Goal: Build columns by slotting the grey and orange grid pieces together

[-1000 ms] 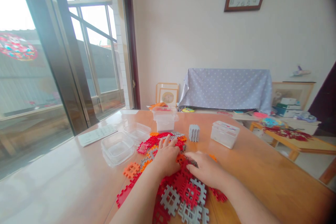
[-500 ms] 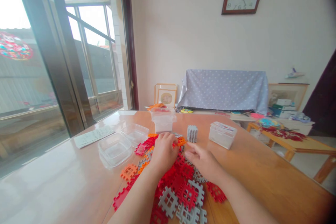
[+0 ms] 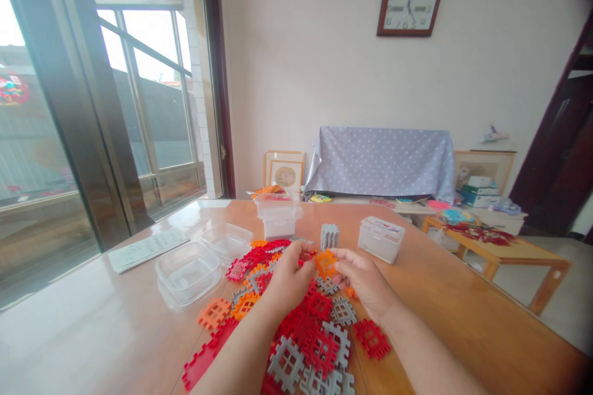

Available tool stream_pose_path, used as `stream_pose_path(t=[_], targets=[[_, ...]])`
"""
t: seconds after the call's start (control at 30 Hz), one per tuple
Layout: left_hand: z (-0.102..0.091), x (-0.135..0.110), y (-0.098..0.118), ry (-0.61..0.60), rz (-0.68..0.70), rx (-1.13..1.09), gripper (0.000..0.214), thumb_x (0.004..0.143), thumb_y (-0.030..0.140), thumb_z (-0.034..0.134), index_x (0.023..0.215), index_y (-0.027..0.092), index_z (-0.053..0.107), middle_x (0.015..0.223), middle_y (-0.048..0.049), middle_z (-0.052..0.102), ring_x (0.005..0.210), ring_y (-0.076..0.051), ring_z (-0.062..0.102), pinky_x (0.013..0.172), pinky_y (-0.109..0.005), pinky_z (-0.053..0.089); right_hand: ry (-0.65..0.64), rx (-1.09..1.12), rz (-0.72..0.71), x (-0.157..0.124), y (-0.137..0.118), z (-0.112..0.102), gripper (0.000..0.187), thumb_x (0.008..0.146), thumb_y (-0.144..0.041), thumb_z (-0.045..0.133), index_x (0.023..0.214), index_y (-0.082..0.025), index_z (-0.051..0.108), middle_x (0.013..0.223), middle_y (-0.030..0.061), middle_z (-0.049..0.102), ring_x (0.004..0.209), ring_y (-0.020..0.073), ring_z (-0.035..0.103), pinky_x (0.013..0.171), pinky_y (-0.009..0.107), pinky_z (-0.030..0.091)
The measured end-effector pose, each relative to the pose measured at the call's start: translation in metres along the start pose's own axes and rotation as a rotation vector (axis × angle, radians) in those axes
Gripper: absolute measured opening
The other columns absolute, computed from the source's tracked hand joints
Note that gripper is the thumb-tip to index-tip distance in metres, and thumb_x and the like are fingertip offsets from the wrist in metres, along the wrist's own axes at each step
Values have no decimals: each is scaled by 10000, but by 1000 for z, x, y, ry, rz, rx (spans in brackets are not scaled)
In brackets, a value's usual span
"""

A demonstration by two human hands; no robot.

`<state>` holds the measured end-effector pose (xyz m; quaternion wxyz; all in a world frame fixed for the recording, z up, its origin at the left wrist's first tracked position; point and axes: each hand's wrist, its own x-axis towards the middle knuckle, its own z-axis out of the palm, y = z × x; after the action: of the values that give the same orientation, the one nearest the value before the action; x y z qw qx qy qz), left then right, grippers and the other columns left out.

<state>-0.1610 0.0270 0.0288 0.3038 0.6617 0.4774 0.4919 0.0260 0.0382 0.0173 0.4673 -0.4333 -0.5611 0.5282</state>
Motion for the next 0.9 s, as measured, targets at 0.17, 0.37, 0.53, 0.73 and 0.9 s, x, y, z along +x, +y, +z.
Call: stream_pose_path(t=[0.17, 0.37, 0.53, 0.73, 0.9], targets=[[2, 1, 1, -120, -183, -359, 198, 823, 336, 619, 940, 177, 614, 790, 12, 620, 681, -114, 539, 649, -230, 410, -42, -67, 6, -4, -4, 2, 443, 854, -353, 580, 1253, -183, 672, 775, 11, 701, 698, 160, 624, 649, 271, 463], [3, -2, 0, -89, -284, -500, 197, 750, 295, 687, 852, 185, 559, 681, 38, 574, 567, -100, 537, 553, -219, 361, 13, -339, -222, -1, -1, 3, 415, 872, -356, 596, 1246, -200, 682, 1125, 72, 717, 1001, 226, 653, 830, 337, 519], [5, -3, 0, -86, -322, -528, 202, 734, 255, 686, 832, 201, 518, 664, 40, 586, 584, -125, 603, 582, -232, 434, 6, -705, -533, -3, -1, -1, 530, 824, -352, 709, 1342, -272, 629, 1307, 81, 633, 1212, 271, 584, 1039, 407, 476], [8, -5, 2, -161, -340, -533, 279, 737, 323, 750, 872, 195, 542, 725, 15, 633, 626, -145, 648, 610, -243, 463, -67, -811, -512, -6, -8, -13, 590, 813, -349, 731, 1380, -258, 600, 1270, 88, 654, 1156, 263, 624, 1014, 380, 487], [7, -3, -1, -154, -320, -511, 315, 762, 395, 763, 895, 189, 565, 762, -10, 661, 676, -139, 629, 644, -240, 458, -73, -812, -368, 6, -2, -47, 529, 755, -293, 734, 1276, -237, 661, 1213, 75, 691, 1110, 269, 634, 985, 384, 486]])
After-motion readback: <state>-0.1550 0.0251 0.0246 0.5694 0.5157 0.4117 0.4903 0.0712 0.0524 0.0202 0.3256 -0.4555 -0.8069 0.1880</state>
